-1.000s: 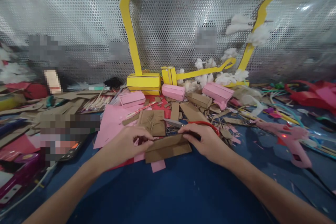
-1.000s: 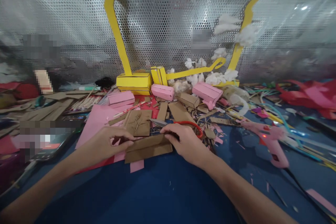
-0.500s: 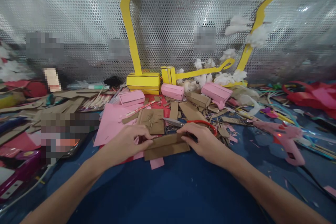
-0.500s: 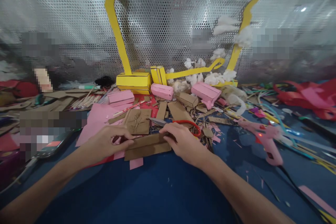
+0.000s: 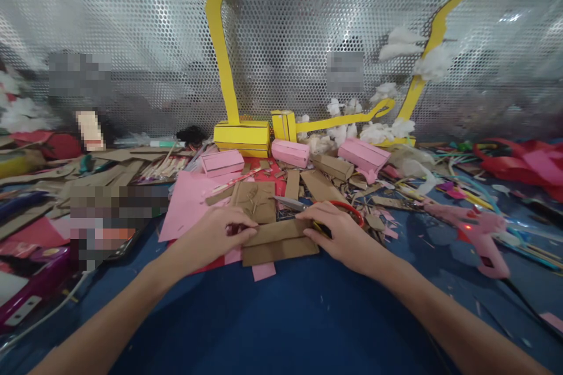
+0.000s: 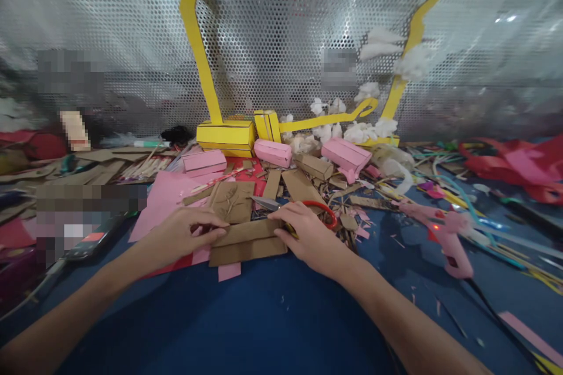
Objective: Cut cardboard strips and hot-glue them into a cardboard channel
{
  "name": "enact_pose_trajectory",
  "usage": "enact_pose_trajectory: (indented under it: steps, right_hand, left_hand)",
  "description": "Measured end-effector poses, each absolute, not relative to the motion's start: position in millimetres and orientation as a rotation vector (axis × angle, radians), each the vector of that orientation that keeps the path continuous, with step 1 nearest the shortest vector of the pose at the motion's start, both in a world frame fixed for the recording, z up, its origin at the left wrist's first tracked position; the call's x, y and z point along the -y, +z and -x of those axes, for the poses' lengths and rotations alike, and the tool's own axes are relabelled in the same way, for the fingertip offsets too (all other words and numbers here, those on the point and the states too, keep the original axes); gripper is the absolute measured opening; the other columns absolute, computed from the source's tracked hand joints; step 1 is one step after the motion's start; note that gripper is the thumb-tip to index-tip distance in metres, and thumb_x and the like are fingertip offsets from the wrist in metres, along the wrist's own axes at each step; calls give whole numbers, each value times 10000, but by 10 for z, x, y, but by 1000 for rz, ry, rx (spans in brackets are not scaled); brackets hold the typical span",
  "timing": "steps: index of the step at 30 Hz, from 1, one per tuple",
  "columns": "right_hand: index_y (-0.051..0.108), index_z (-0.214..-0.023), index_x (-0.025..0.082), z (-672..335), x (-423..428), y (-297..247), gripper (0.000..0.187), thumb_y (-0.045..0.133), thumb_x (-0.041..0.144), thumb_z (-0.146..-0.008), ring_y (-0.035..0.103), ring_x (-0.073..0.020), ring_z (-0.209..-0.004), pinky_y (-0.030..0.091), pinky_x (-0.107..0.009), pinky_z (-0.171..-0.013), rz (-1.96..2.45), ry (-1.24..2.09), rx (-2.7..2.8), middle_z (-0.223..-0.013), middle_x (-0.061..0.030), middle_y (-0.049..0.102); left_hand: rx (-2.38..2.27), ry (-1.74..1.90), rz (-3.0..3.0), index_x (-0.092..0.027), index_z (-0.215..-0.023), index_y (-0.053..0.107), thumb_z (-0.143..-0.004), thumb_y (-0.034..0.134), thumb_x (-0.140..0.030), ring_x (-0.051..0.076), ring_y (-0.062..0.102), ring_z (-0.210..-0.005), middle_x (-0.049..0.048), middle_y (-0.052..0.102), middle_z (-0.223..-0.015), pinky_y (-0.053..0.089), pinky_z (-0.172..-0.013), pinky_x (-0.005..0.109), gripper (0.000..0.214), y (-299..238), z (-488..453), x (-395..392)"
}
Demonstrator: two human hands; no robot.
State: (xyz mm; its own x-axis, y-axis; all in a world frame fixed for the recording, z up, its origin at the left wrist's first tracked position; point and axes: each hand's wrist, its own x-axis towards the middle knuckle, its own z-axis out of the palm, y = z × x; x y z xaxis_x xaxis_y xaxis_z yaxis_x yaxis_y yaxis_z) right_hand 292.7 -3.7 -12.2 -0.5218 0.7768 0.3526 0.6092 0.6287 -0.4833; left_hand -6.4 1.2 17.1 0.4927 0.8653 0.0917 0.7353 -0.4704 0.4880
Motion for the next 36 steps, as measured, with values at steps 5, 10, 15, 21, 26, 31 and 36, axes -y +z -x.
enact_pose_trajectory:
  steps: [5,10,15,21,26,31,36]
  right_hand:
    - [670,-1212,242,-2935,31,-151,255,606,161,-979,600,-272,-1219,477,-476,-1069,1082,393,2311,-1253,-89,694]
    - [681,-1188,241,-2931,20,-142,245,608,149,-973,607,-276,-1202,486,-477,-1055,1080,381,2315,-1227,-91,704]
    - [687,-1169,235,-2915,32,-129,236,612,140,-966,607,-291,-1203,474,-502,-1062,1086,364,2327,-1211,-96,711]
    - [691,-1210,244,-2927,43,-120,252,599,174,-987,597,-297,-1211,482,-505,-1058,1100,357,2339,-1228,-94,711]
    - [698,-1276,267,-2961,33,-110,297,597,214,-1001,578,-296,-1230,471,-509,-1074,1118,362,2372,-1265,-85,696]
    - [704,-1292,263,-2965,32,-101,307,570,229,-1017,567,-295,-1238,471,-505,-1074,1148,368,2398,-1279,-94,682]
    - [692,-1275,289,-2964,34,-107,305,662,286,-971,570,-307,-1232,468,-516,-1064,1138,372,2385,-1271,-89,680]
  left_hand:
    - [-1327,471,-2346,-254,-1019,833,-961,614,-368,175,585,-722,13,794,-871,393,-649,283,253,172,69,-7]
    - [-1332,476,-2316,-241,-1004,825,-955,623,-368,184,602,-740,21,785,-866,406,-656,282,244,160,60,-15]
    - [-1311,500,-2321,-241,-961,803,-962,611,-356,187,624,-756,16,765,-856,418,-667,280,224,130,59,-15]
    - [-1314,495,-2347,-263,-986,804,-973,596,-343,211,677,-865,9,796,-956,462,-746,293,224,114,68,-17]
    - [-1324,492,-2370,-273,-1071,811,-979,592,-353,235,700,-974,11,814,-1077,485,-840,312,251,117,68,-18]
    - [-1353,472,-2363,-278,-1084,808,-977,578,-369,244,707,-958,13,816,-1089,499,-828,326,269,137,47,0]
    - [-1350,470,-2357,-274,-1066,811,-966,590,-340,234,695,-924,9,815,-1055,486,-807,318,252,157,41,4]
